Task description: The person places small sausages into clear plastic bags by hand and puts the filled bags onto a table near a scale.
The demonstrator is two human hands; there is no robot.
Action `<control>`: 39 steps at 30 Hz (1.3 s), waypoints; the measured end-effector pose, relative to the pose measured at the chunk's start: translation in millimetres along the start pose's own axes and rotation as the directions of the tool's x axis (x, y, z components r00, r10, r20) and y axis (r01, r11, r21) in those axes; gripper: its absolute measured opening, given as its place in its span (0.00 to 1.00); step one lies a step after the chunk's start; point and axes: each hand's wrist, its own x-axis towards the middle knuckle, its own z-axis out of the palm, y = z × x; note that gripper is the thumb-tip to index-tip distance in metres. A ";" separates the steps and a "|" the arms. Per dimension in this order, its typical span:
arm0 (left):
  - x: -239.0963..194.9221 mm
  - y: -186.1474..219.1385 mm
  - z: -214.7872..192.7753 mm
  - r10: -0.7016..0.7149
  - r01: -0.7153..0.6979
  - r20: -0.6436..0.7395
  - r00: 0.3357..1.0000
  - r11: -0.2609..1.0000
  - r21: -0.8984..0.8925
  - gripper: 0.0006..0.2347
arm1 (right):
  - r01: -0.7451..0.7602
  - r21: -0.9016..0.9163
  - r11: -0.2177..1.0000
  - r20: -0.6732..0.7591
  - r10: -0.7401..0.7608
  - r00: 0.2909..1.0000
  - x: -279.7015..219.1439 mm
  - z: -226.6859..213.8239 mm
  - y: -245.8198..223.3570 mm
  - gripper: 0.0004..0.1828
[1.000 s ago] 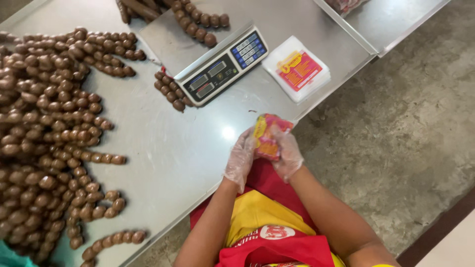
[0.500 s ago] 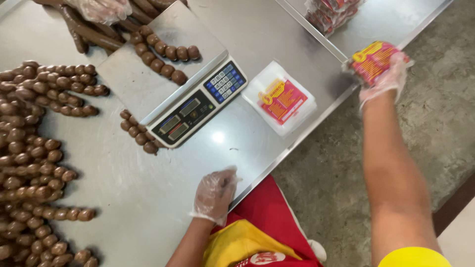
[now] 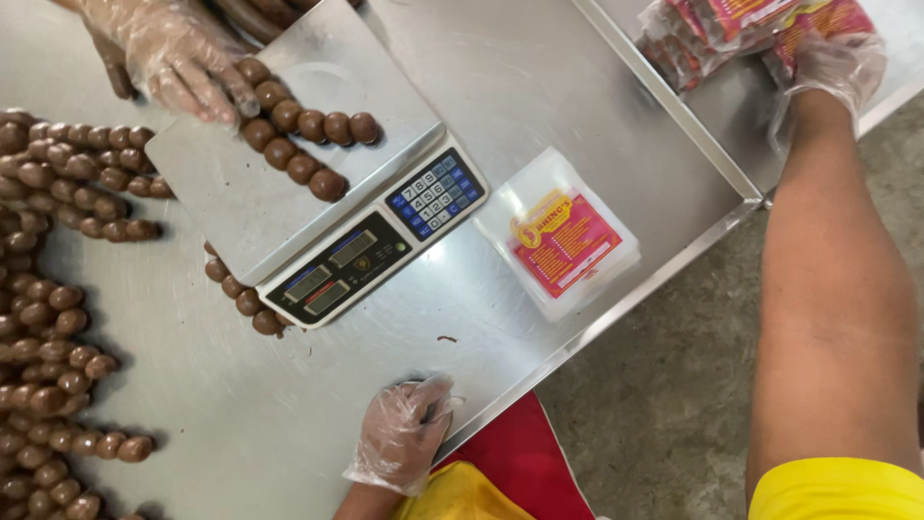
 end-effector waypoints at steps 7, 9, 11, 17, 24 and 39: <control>4.6 4.7 -11.2 -0.001 0.000 0.095 0.995 1.000 0.013 0.11 | -0.150 0.508 0.848 0.470 -0.127 0.874 -71.7 -17.3 -30.6 0.20; 3.8 8.2 -16.9 -0.054 0.055 0.189 0.980 0.998 0.003 0.10 | -0.259 0.576 0.775 0.569 -0.153 0.808 -107.6 -44.6 -48.2 0.20; -4.0 11.5 -22.8 -0.086 0.107 0.156 0.984 0.985 -0.135 0.11 | -0.026 0.671 0.741 0.359 -0.294 0.886 -164.1 -62.4 -51.6 0.17; -46.8 -36.4 -56.1 -0.086 0.069 -0.109 0.990 0.985 -0.156 0.14 | 0.370 0.750 0.548 0.095 -0.643 0.760 -388.2 -127.5 -58.5 0.09; -105.8 -184.2 -183.2 -0.135 0.486 -0.468 0.874 0.297 0.822 0.21 | 0.049 0.716 0.696 0.558 -0.613 0.559 -580.9 -168.5 -66.7 0.09; -139.0 -54.5 -184.6 -0.745 0.520 -0.188 0.640 0.600 -0.607 0.09 | 0.714 0.332 0.616 0.530 -0.748 0.399 -615.2 -190.2 -93.6 0.09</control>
